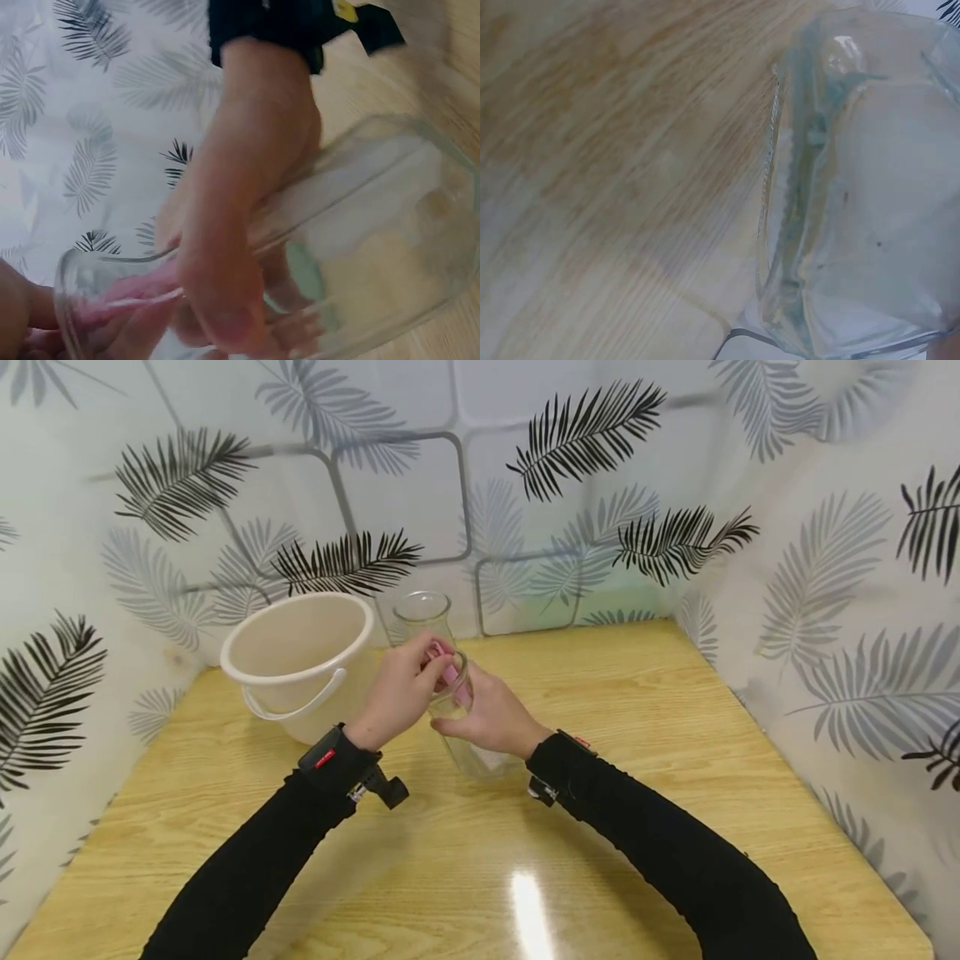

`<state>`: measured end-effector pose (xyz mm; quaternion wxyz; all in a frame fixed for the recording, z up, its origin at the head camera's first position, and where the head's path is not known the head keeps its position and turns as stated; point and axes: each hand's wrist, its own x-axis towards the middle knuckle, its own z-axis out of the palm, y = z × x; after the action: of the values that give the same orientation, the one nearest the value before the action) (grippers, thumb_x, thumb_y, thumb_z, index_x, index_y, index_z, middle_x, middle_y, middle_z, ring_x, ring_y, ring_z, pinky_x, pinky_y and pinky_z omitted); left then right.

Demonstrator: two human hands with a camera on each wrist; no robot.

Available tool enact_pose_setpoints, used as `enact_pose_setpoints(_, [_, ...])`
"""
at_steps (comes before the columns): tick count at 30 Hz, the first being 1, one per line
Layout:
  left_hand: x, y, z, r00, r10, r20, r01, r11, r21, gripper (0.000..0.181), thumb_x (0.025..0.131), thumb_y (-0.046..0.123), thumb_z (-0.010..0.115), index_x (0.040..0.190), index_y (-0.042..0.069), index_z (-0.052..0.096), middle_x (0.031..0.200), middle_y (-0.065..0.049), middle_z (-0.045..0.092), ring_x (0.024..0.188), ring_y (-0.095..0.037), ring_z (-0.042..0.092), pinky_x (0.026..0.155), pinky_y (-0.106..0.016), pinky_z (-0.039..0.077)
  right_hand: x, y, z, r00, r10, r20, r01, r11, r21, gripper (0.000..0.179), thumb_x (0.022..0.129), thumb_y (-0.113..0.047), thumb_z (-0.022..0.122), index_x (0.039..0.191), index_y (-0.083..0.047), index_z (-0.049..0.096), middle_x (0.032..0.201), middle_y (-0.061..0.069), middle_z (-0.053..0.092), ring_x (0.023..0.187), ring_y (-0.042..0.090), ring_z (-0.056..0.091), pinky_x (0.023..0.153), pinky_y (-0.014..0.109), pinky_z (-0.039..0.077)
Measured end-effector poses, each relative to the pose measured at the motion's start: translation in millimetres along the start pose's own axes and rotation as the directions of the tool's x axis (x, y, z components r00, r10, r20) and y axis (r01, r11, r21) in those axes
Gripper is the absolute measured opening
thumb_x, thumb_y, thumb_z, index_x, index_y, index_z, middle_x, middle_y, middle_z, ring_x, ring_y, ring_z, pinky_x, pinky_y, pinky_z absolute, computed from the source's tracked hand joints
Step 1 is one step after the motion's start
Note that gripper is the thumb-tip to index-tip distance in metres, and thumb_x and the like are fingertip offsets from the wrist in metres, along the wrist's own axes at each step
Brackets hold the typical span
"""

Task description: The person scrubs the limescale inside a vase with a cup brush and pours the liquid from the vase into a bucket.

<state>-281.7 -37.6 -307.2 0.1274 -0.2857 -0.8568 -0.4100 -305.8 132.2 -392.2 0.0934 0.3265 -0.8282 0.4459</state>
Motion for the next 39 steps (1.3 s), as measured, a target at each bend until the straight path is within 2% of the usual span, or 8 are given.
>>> enact_pose_setpoints(7, [0.5, 9.3, -5.0, 0.995, 0.031, 0.09, -0.038, 0.996, 0.077, 0.011, 0.103, 0.007, 0.053, 0.099, 0.008, 0.063, 0.084, -0.002, 0.065, 0.074, -0.013, 0.058, 0.066, -0.027, 0.048, -2.3, 5, -2, 0.999, -0.036, -0.03, 0.037, 0.999, 0.01, 0.103, 0.083, -0.026, 0.082, 0.161, -0.037, 0.015, 0.148, -0.004, 0.054, 0.108, 0.015, 0.065, 0.094, 0.039, 0.053])
enact_pose_setpoints(10, [0.7, 10.9, -5.2, 0.994, 0.064, 0.091, -0.078, 0.984, 0.163, 0.01, 0.104, 0.007, 0.052, 0.102, 0.005, 0.062, 0.085, -0.004, 0.066, 0.075, -0.014, 0.061, 0.065, -0.027, 0.049, -1.9, 4, -4, 0.999, -0.034, -0.029, 0.034, 0.999, 0.002, 0.102, 0.082, -0.027, 0.082, 0.161, -0.036, 0.018, 0.126, -0.001, 0.067, 0.092, 0.015, 0.064, 0.081, 0.037, 0.053])
enact_pose_setpoints(15, [0.2, 6.6, -2.9, 0.992, 0.103, 0.076, -0.119, 0.96, 0.254, 0.011, 0.105, 0.009, 0.051, 0.102, 0.004, 0.06, 0.087, -0.009, 0.07, 0.076, -0.017, 0.066, 0.065, -0.029, 0.052, 0.0, 3, -5, 0.999, -0.035, -0.013, 0.035, 0.999, 0.009, 0.091, 0.081, -0.028, 0.082, 0.157, -0.03, 0.032, 0.101, -0.003, 0.065, 0.083, 0.019, 0.061, 0.075, 0.035, 0.052])
enact_pose_setpoints(20, [1.2, 1.2, 0.8, 0.994, 0.097, 0.054, -0.107, 0.968, 0.227, 0.012, 0.105, 0.011, 0.051, 0.102, 0.005, 0.06, 0.087, -0.011, 0.07, 0.073, -0.016, 0.065, 0.064, -0.029, 0.051, 1.0, 0, -6, 0.999, -0.033, 0.01, 0.033, 0.999, 0.023, 0.086, 0.082, -0.027, 0.081, 0.155, -0.024, 0.036, 0.104, 0.0, 0.064, 0.086, 0.029, 0.061, 0.075, 0.043, 0.052])
enact_pose_setpoints(27, [4.4, 2.7, 2.5, 0.999, 0.031, -0.036, -0.026, 0.991, 0.133, 0.013, 0.106, 0.011, 0.05, 0.106, 0.004, 0.06, 0.081, -0.008, 0.064, 0.065, -0.016, 0.056, 0.058, -0.027, 0.044, 3.8, -1, -4, 0.999, -0.043, 0.005, 0.043, 0.999, 0.012, 0.099, 0.082, -0.027, 0.083, 0.161, -0.026, 0.022, 0.15, -0.002, 0.052, 0.109, 0.018, 0.063, 0.094, 0.037, 0.053])
enact_pose_setpoints(29, [4.6, 3.7, 2.3, 0.999, 0.007, -0.048, -0.002, 0.995, 0.098, 0.013, 0.106, 0.012, 0.05, 0.107, 0.004, 0.061, 0.08, -0.007, 0.062, 0.064, -0.016, 0.053, 0.058, -0.028, 0.042, 3.8, 0, -4, 0.998, -0.059, 0.006, 0.059, 0.998, 0.005, 0.1, 0.082, -0.026, 0.082, 0.161, -0.024, 0.021, 0.152, -0.001, 0.05, 0.113, 0.016, 0.064, 0.096, 0.034, 0.053])
enact_pose_setpoints(34, [2.2, 6.6, 0.8, 0.999, -0.031, 0.016, 0.03, 0.999, 0.037, 0.013, 0.105, 0.013, 0.053, 0.104, 0.004, 0.063, 0.083, -0.005, 0.064, 0.068, -0.015, 0.054, 0.06, -0.027, 0.044, 0.2, 2, -3, 0.998, -0.059, 0.001, 0.059, 0.998, 0.008, 0.097, 0.083, -0.025, 0.081, 0.161, -0.023, 0.022, 0.145, 0.003, 0.056, 0.106, 0.016, 0.067, 0.095, 0.034, 0.054])
enact_pose_setpoints(39, [0.6, 14.5, -2.7, 0.995, 0.035, 0.095, -0.047, 0.99, 0.132, 0.01, 0.104, 0.011, 0.054, 0.101, 0.007, 0.063, 0.086, -0.003, 0.066, 0.075, -0.014, 0.059, 0.065, -0.027, 0.048, -4.5, 2, -5, 0.999, -0.037, -0.01, 0.037, 0.999, 0.011, 0.102, 0.082, -0.026, 0.082, 0.161, -0.032, 0.018, 0.143, 0.0, 0.058, 0.108, 0.015, 0.066, 0.096, 0.038, 0.053])
